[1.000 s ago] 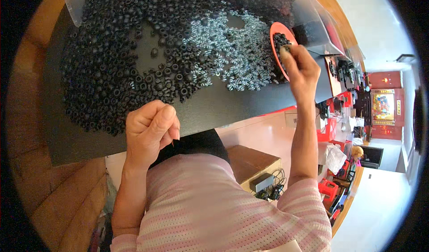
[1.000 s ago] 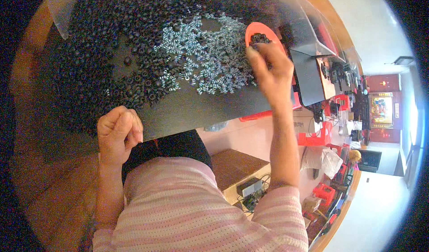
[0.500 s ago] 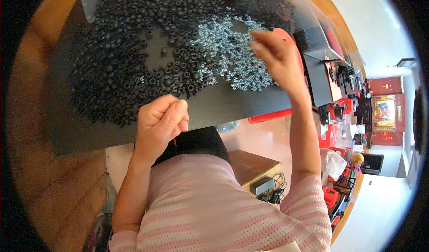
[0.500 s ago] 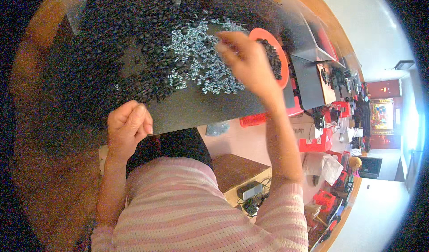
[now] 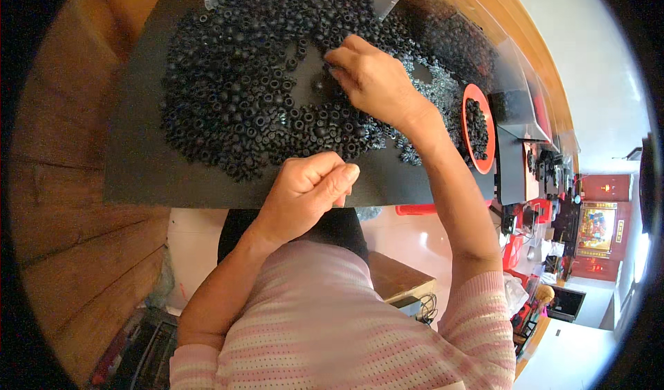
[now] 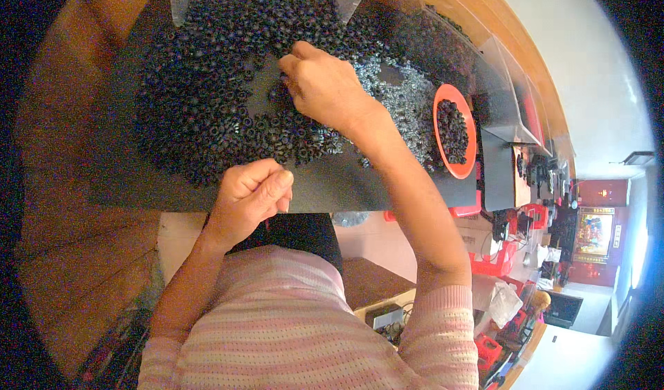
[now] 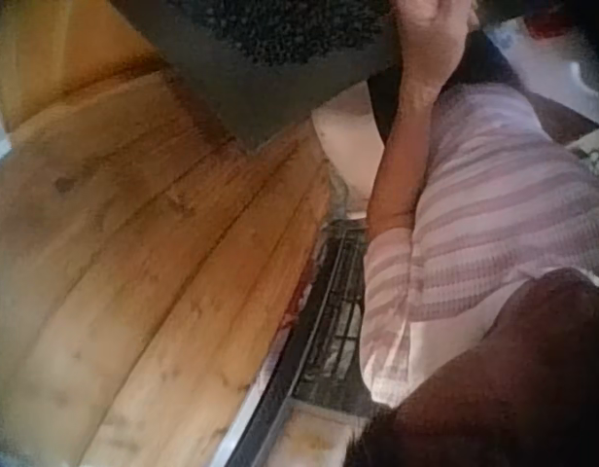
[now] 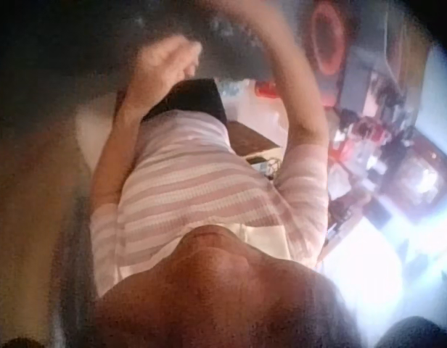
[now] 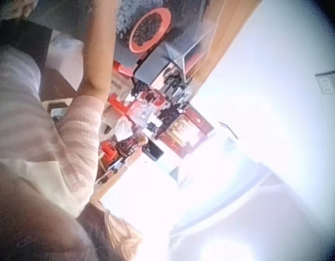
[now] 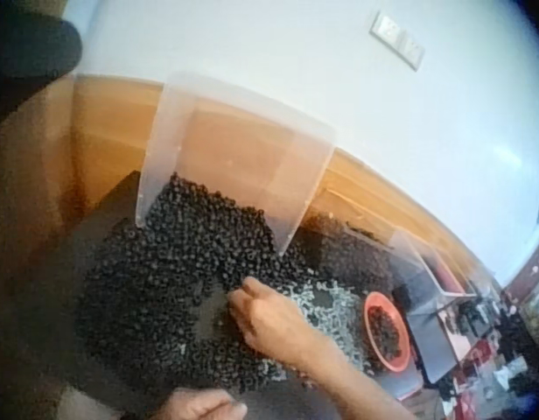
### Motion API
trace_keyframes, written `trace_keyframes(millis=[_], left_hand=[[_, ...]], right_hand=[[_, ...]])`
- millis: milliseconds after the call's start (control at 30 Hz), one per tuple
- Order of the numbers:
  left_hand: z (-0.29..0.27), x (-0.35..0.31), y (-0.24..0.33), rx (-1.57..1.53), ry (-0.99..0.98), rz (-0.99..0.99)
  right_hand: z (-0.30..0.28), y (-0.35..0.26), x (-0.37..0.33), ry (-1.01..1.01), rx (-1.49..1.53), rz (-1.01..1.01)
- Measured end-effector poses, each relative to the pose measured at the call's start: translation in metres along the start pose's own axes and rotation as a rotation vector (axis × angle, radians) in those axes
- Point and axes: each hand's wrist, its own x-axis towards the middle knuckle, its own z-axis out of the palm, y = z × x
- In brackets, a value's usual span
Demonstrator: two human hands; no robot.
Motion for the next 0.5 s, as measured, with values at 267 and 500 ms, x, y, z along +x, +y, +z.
trace_keyframes(millis=[267, 500], left_hand=[[-0.003, 0.0, -0.003, 0.095, -0.024, 0.095], [-0.005, 0.002, -0.006, 0.158, -0.025, 0.173]], right_hand=[[0.017, -0.012, 0.039, -0.001, 0.057, -0.176], [0.003, -0.019, 0.022, -0.082, 0.134, -0.149]])
